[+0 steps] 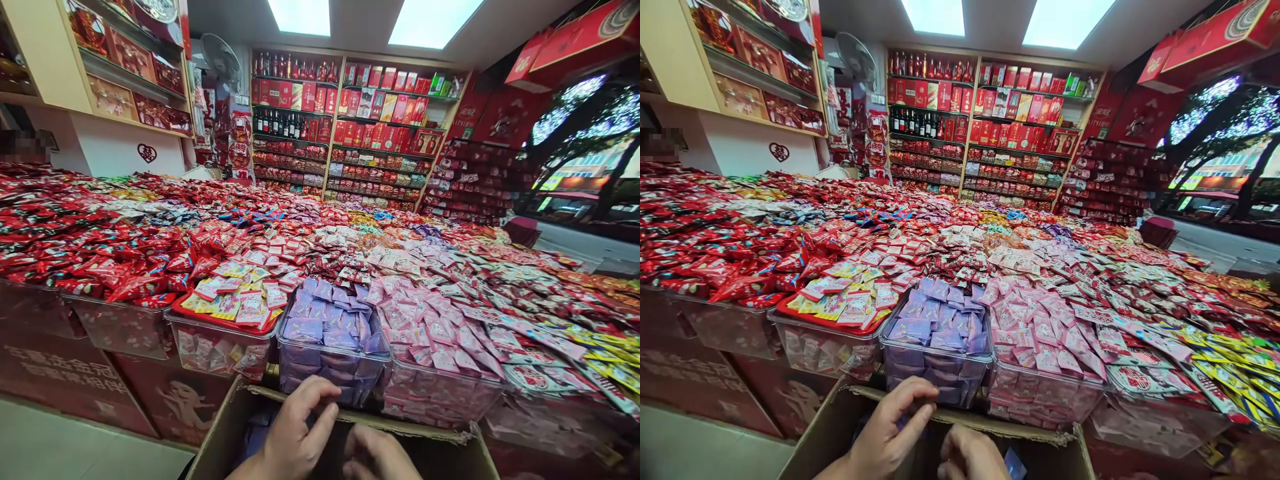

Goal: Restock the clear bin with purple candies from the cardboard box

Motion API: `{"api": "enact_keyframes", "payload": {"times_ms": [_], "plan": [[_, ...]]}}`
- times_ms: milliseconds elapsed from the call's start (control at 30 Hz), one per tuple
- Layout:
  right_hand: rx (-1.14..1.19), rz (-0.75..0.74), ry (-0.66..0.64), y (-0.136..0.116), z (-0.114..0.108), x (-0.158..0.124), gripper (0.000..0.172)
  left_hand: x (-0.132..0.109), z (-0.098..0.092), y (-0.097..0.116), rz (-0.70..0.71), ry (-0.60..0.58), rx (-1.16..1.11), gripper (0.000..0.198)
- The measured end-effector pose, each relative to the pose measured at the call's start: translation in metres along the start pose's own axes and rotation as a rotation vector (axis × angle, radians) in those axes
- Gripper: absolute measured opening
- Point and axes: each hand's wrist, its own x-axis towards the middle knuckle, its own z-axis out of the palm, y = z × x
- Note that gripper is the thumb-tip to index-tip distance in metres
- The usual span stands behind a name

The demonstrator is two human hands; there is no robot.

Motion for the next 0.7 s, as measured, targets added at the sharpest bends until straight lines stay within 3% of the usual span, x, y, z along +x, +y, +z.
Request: {"api": "enact_keyframes", "payload": {"times_ms": [67, 133, 233, 333, 500, 700], "plan": [[0.211, -0.053, 0.199, -0.01, -0.009, -0.005, 0.009, 0.001, 0.0, 0.011, -0.144, -0.093, -0.137, 0.027], [0.413, -0.111, 0.4, -0.022, -0.019, -0.013, 0.012, 0.003, 0.0, 0.021, -0.275, -0.236, -0.279, 0.05], [0.607, -0.118, 0.558, -0.034, -0.031, -0.018, 0.018, 0.009, 0.002, 0.031, -0.515, -0.294, -0.47, 0.041], [0.74, -0.077, 0.604, -0.036, -0.035, -0.018, 0.022, 0.013, 0.004, 0.032, -0.635, -0.243, -0.566, 0.03], [0.796, -0.038, 0.452, -0.032, -0.032, -0.018, 0.021, 0.013, 0.005, 0.024, -0.571, -0.138, -0.593, 0.027], [0.758, -0.078, 0.492, -0.022, -0.021, -0.022, 0.016, 0.005, 0.01, 0.02, -0.543, -0.049, -0.585, 0.029]]}}
